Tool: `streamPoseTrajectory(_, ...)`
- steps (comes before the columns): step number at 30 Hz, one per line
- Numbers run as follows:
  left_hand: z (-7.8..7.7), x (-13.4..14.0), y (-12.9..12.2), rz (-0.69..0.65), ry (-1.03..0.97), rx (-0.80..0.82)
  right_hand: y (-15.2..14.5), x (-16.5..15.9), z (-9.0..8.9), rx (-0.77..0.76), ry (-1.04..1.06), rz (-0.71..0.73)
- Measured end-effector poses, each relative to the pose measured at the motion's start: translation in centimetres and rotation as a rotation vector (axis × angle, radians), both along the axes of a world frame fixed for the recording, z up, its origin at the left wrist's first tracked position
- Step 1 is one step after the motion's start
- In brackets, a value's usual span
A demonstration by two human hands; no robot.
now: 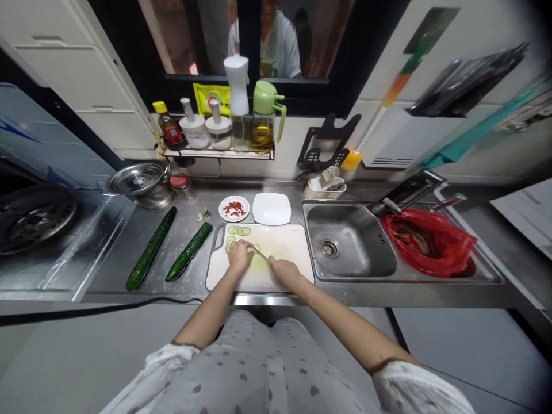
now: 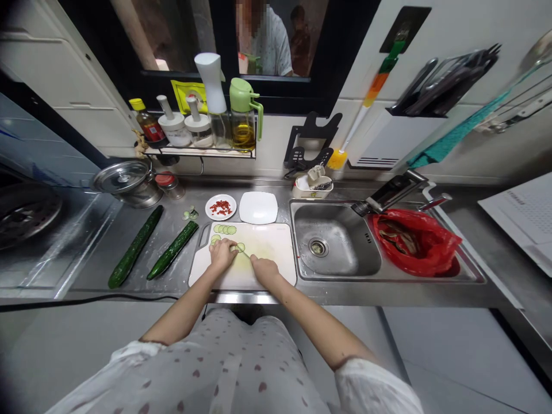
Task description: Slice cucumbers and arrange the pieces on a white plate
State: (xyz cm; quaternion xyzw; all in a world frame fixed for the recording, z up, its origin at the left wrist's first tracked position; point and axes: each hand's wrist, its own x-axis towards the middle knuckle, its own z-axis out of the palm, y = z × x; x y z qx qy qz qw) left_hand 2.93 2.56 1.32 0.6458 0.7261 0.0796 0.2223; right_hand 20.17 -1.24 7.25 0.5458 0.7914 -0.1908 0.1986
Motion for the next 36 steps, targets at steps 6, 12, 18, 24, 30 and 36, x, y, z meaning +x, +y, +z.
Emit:
streamPoseTrajectory(6,0.0,0.0,0.0,0.006,-0.01,0.002,0.8,0.2,1.0,-0.007,-0.031,0.039)
streamPoseTrajectory(12,0.1,-0.1,0.0,0.01,-0.009,-0.002,0.8,1.7,0.7,-0.009,-0.011,0.044)
streamPoseTrajectory(18,0.4,0.4,0.0,0.01,0.011,0.007,-0.4,3.6,-0.4,0.034,0.047,-0.233)
streamPoseTrajectory(24,0.9,1.2,0.8,0.031,0.015,-0.041,0.1,3.6,-0.9,0.033,0.056,-0.363)
streamPoseTrajectory(30,1.5,1.2,1.1,0.092,-0.051,-0.103,0.7,3.6,-0.9,0.006,0.051,-0.365)
streamPoseTrajectory(36,1.8,0.5,-0.7,0.169,-0.145,-0.153,0.7,3.5,-1.2,0.022,0.046,-0.338)
